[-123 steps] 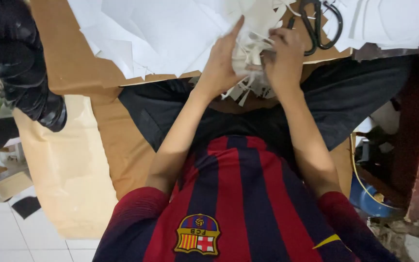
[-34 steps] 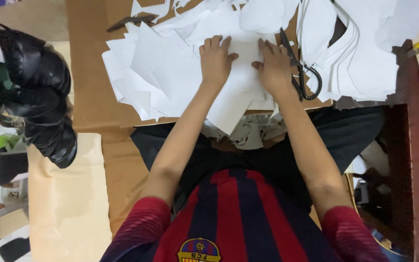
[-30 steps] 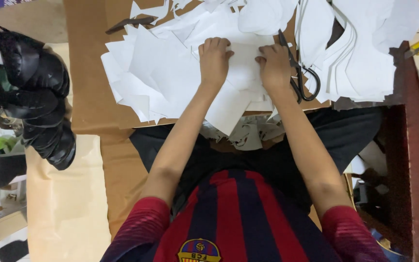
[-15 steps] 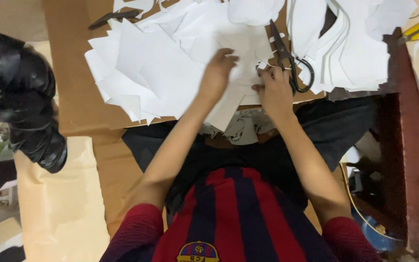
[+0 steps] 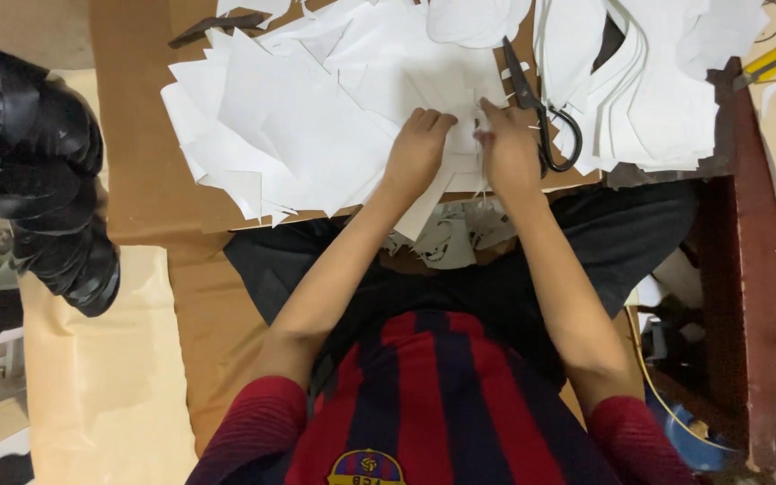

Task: The person sits cross-legged on the floor and uses scissors to cut shapes from a stack of white paper sheets. They repeatedly pick up sheets, cut along the edges, and place the cut pieces into a separate pile on the table.

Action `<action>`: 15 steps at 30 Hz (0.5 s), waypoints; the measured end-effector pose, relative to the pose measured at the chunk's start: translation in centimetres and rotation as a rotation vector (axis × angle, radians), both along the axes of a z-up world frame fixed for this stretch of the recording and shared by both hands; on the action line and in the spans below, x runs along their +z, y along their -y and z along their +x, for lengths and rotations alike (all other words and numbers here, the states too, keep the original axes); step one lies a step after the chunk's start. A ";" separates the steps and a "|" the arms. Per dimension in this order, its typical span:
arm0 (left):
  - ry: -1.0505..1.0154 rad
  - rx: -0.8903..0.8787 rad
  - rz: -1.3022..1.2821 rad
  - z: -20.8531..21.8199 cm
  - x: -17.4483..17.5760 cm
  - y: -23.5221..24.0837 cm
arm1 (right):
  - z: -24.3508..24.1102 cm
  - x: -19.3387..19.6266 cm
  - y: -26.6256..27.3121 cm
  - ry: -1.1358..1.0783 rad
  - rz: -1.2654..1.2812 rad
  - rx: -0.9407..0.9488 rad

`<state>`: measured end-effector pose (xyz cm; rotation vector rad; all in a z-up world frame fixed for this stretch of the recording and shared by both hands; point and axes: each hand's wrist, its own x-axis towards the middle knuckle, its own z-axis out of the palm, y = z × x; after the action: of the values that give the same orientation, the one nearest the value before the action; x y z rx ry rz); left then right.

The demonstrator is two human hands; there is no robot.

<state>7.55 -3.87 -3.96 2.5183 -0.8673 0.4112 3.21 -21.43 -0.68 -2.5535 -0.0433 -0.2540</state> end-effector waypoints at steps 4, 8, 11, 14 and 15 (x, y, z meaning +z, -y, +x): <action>-0.141 0.000 -0.034 -0.6 1.8 -0.2 | 1.3 -3.9 1.2 0.027 -0.171 0.041; -0.470 0.060 -0.286 -0.6 4.5 0.6 | 0.9 -4.9 1.5 0.085 -0.125 -0.008; -0.453 0.093 -0.386 -0.2 2.0 1.1 | -0.4 -3.9 0.9 0.161 -0.171 -0.037; -0.121 0.035 -0.317 -0.1 0.1 0.9 | -2.0 -1.7 0.4 0.217 -0.114 -0.080; -0.152 0.041 -0.391 -0.2 0.1 0.6 | -2.5 -0.9 0.2 0.249 -0.043 -0.104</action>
<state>7.36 -4.47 -3.82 2.1758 -0.6095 0.3575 0.70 -21.65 -1.61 -2.5552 -0.0100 -0.6159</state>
